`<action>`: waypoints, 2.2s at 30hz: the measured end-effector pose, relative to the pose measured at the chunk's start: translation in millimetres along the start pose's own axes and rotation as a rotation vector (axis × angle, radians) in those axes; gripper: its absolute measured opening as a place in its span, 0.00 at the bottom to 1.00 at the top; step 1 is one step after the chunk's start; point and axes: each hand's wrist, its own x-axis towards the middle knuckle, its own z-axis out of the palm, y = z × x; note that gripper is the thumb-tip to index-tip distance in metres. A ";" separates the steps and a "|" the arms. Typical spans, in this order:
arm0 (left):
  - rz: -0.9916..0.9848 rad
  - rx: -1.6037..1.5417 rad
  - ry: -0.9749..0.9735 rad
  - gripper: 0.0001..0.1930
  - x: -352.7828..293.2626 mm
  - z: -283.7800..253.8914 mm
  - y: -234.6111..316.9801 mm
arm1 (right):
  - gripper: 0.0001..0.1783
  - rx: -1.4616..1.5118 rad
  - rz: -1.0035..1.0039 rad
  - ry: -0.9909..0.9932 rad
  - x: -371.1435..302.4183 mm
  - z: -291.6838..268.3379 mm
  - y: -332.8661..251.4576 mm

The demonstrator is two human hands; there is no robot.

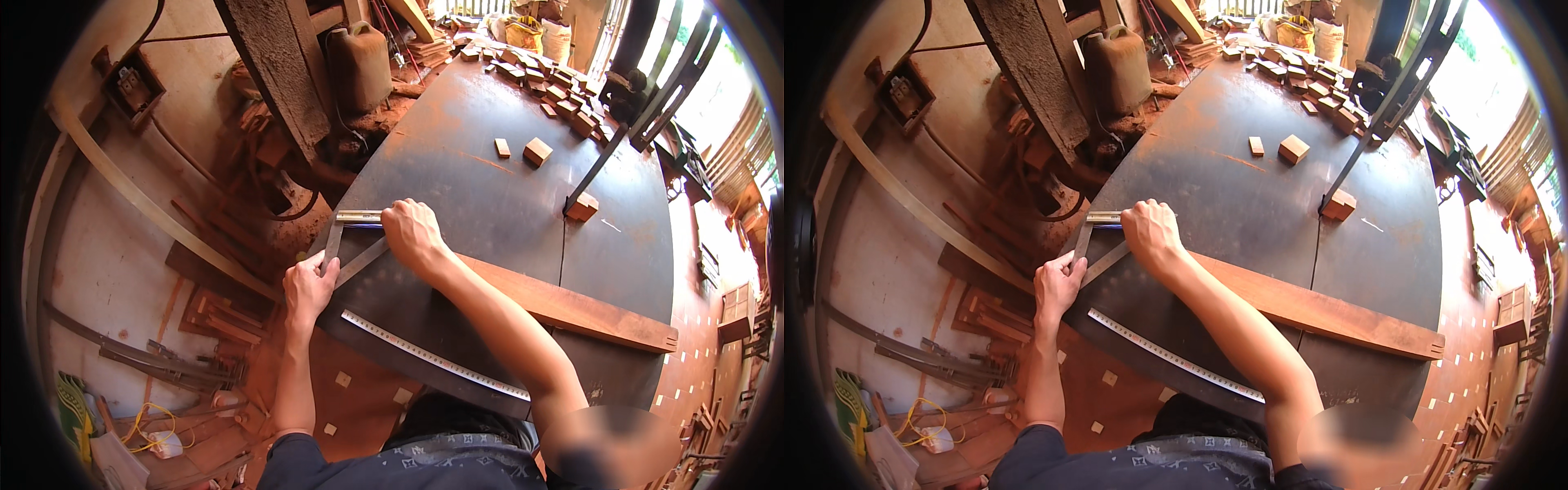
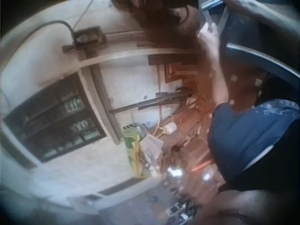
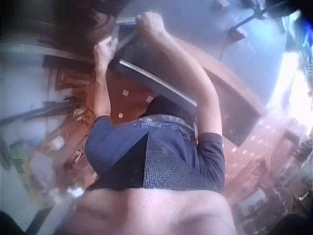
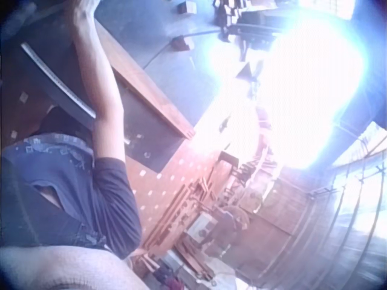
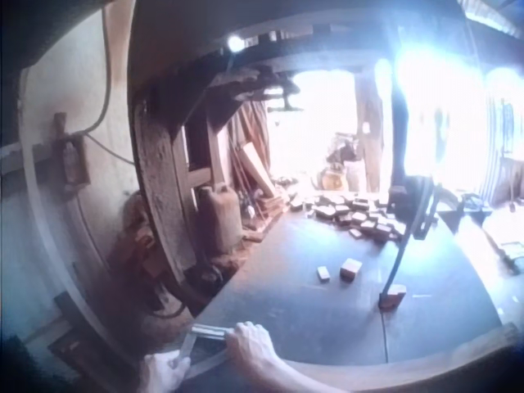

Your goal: The person measures and marks a wooden plank using a ruler and set square, then cuts it with a bandsaw. They repeat the process with another plank, marking and cutting it similarly.

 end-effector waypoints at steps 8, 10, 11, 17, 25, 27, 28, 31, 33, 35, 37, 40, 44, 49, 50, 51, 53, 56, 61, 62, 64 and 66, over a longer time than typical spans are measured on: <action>0.142 0.071 0.295 0.27 -9.0 12.7 3.2 | 0.05 0.058 -0.125 0.281 -51.3 -9.6 1.9; 0.206 -0.054 0.295 0.22 -24.3 8.1 9.2 | 0.07 0.127 -0.198 0.251 -91.7 -25.0 -3.3; 0.326 -0.120 0.180 0.22 -30.6 1.5 20.2 | 0.08 0.176 -0.203 0.240 -118.0 -39.5 -1.3; 0.776 -0.347 -0.260 0.25 -65.6 -11.4 54.5 | 0.10 0.226 -0.031 0.046 -261.6 -100.8 40.8; 0.575 -0.373 -0.111 0.22 -57.4 26.1 117.0 | 0.22 -0.140 0.378 0.373 -352.0 -121.6 104.5; 0.608 -0.395 -0.049 0.17 -51.6 34.8 128.2 | 0.33 -0.154 0.479 0.392 -359.0 -121.7 115.1; 0.620 -0.420 -0.035 0.16 -47.2 43.2 126.1 | 0.35 -0.162 0.509 0.415 -355.4 -126.1 117.3; 0.615 -0.459 -0.055 0.08 -38.4 44.9 134.2 | 0.44 -0.138 0.559 0.405 -354.3 -125.1 142.8; 0.575 -0.479 -0.115 0.06 -33.0 46.1 133.5 | 0.45 -0.107 0.540 0.355 -363.4 -124.4 164.0; 0.633 -0.473 -0.105 0.05 -28.4 52.6 148.9 | 0.45 -0.043 0.587 0.352 -369.7 -129.1 179.9; 0.713 -0.467 -0.086 0.05 -21.7 68.0 166.1 | 0.43 -0.032 0.594 0.358 -372.1 -140.6 198.9; 0.751 -0.600 -0.183 0.05 -10.5 102.7 215.3 | 0.41 -0.033 0.682 0.317 -393.1 -159.9 249.1; 0.794 -0.543 -0.232 0.04 0.3 147.5 284.5 | 0.44 -0.099 0.710 0.352 -417.6 -175.2 325.3; 0.737 -0.763 -0.192 0.05 8.4 182.7 306.8 | 0.44 -0.161 0.756 0.524 -421.9 -164.4 347.5; 0.732 -0.782 -0.181 0.04 7.6 184.6 302.8 | 0.46 -0.182 0.750 0.599 -423.8 -158.8 348.2; 0.727 -0.808 -0.174 0.04 7.1 187.4 302.2 | 0.46 -0.264 0.806 0.707 -435.1 -153.5 356.2; 0.723 -0.819 -0.186 0.04 5.1 194.1 304.2 | 0.45 -0.433 0.913 0.913 -467.8 -143.4 375.9; 0.714 -0.838 -0.189 0.04 0.3 198.6 301.5 | 0.50 -0.455 0.874 0.801 -475.4 -143.9 369.1; 0.723 -0.825 -0.163 0.05 0.9 194.0 302.1 | 0.59 -0.486 0.634 0.466 -414.0 -149.0 326.3; 0.718 -0.824 -0.166 0.05 0.3 194.2 303.0 | 0.59 -0.508 0.623 0.450 -406.4 -149.7 326.7; 0.693 -0.799 -0.203 0.06 1.8 192.0 303.6 | 0.59 -0.546 0.607 0.421 -388.5 -150.8 333.4; 0.644 -0.761 -0.266 0.08 2.6 190.5 305.1 | 0.57 -0.358 0.714 0.287 -379.2 -168.2 338.4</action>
